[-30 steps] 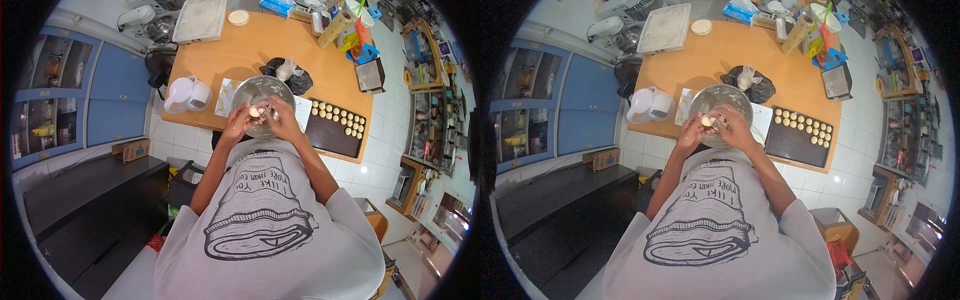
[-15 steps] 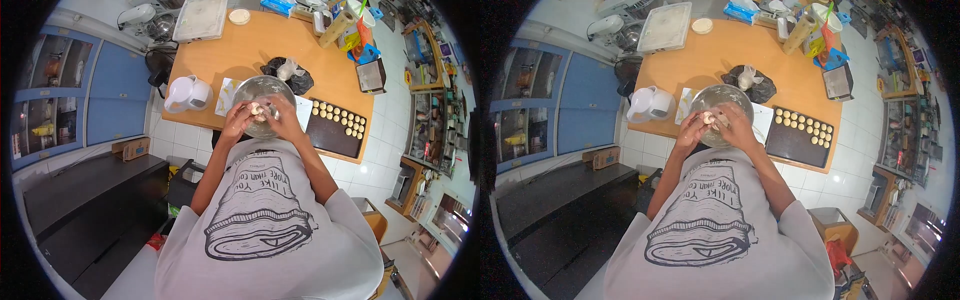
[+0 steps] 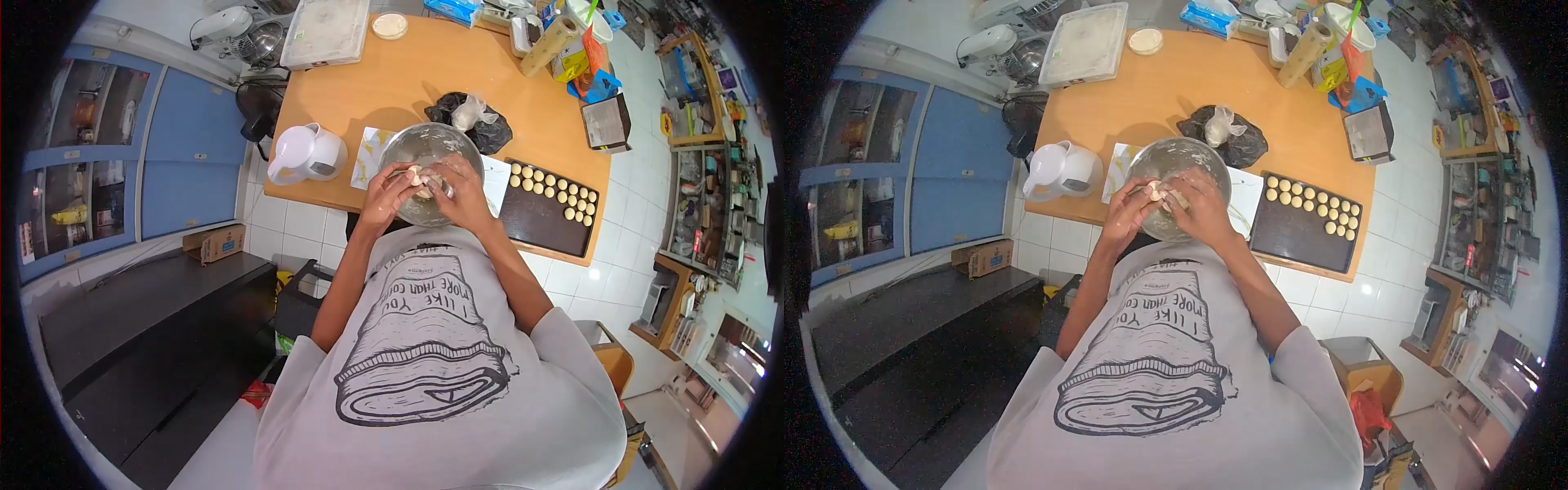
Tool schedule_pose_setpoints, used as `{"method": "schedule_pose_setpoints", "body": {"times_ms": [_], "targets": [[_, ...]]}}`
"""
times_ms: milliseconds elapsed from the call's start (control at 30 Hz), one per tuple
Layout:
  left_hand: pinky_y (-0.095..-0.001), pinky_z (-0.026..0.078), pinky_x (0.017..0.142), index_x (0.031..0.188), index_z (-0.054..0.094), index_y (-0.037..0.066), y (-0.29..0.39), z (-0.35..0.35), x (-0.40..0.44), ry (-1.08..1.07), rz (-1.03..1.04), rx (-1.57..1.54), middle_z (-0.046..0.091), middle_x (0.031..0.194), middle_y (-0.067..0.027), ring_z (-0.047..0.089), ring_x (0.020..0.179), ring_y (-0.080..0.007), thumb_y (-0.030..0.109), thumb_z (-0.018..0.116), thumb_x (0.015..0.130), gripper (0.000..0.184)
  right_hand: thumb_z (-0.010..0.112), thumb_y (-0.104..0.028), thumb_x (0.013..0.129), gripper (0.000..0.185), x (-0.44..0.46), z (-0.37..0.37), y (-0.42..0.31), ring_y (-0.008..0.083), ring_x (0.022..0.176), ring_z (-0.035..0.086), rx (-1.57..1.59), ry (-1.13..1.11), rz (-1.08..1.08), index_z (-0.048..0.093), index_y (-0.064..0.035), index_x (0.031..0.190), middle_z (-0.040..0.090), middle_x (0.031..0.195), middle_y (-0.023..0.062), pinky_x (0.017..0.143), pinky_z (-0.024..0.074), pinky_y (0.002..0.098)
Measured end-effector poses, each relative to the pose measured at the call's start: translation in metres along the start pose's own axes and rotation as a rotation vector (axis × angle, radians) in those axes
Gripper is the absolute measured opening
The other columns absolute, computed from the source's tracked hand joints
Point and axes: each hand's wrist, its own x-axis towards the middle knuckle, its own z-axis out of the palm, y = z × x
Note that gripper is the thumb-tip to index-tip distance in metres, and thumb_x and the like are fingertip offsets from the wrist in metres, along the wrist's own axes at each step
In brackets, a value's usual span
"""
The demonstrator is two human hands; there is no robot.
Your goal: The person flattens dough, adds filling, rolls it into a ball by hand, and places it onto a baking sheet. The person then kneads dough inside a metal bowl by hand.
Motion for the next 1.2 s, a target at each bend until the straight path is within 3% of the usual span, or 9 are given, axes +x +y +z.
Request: {"method": "schedule_pose_setpoints", "body": {"times_ms": [133,233,667,1033,1200], "targets": [[-0.0371,0.060,0.101,0.135,0.057,-0.005,0.000,-0.001,0.001,-0.002,0.022,0.064,0.068,0.124,-0.0168,0.069,0.112,-0.0222,0.010,0.064,0.105,0.034,0.071,-0.003,0.088,0.023,0.005,-0.005,-0.007,0.0380,0.107,0.068,0.290,-0.005,0.158,0.075,-0.0022,0.110,0.072,0.112,0.0182,0.096,0.0528,0.0457],[-0.0374,0.060,0.100,0.135,0.057,-0.006,0.006,0.003,-0.001,-0.037,0.033,0.078,0.069,0.124,-0.0188,0.070,0.112,-0.0236,0.009,0.062,0.106,0.033,0.069,-0.002,0.089,0.023,0.007,-0.010,-0.008,0.0364,0.104,0.070,0.281,-0.012,0.253,0.075,-0.0019,0.112,0.072,0.111,0.0185,0.091,0.0542,0.0423],[-0.0387,0.054,0.110,0.147,0.050,-0.006,-0.004,-0.003,-0.003,-0.132,0.079,0.103,0.059,0.143,-0.0162,0.061,0.130,-0.0239,0.011,0.054,0.110,0.042,0.075,-0.006,0.088,0.020,0.007,-0.008,-0.005,0.0380,0.100,0.069,0.189,-0.035,0.120,0.077,-0.0040,0.109,0.072,0.105,0.0169,0.088,0.0543,0.0459],[-0.0363,0.059,0.100,0.133,0.056,-0.008,0.005,-0.003,-0.006,-0.106,0.022,0.221,0.067,0.126,-0.0167,0.070,0.114,-0.0233,0.018,0.058,0.110,0.036,0.077,-0.010,0.087,0.019,0.000,-0.009,0.004,0.0402,0.103,0.069,0.104,-0.097,0.103,0.076,-0.0039,0.104,0.073,0.108,0.0192,0.093,0.0542,0.0472],[-0.0350,0.059,0.099,0.132,0.058,-0.008,0.000,-0.004,-0.005,-0.122,0.023,0.237,0.067,0.126,-0.0168,0.070,0.111,-0.0220,0.020,0.056,0.111,0.035,0.074,-0.004,0.089,0.017,-0.001,-0.004,0.001,0.0368,0.094,0.067,0.028,-0.097,0.070,0.074,-0.0017,0.105,0.069,0.098,0.0167,0.085,0.0533,0.0440]]}}
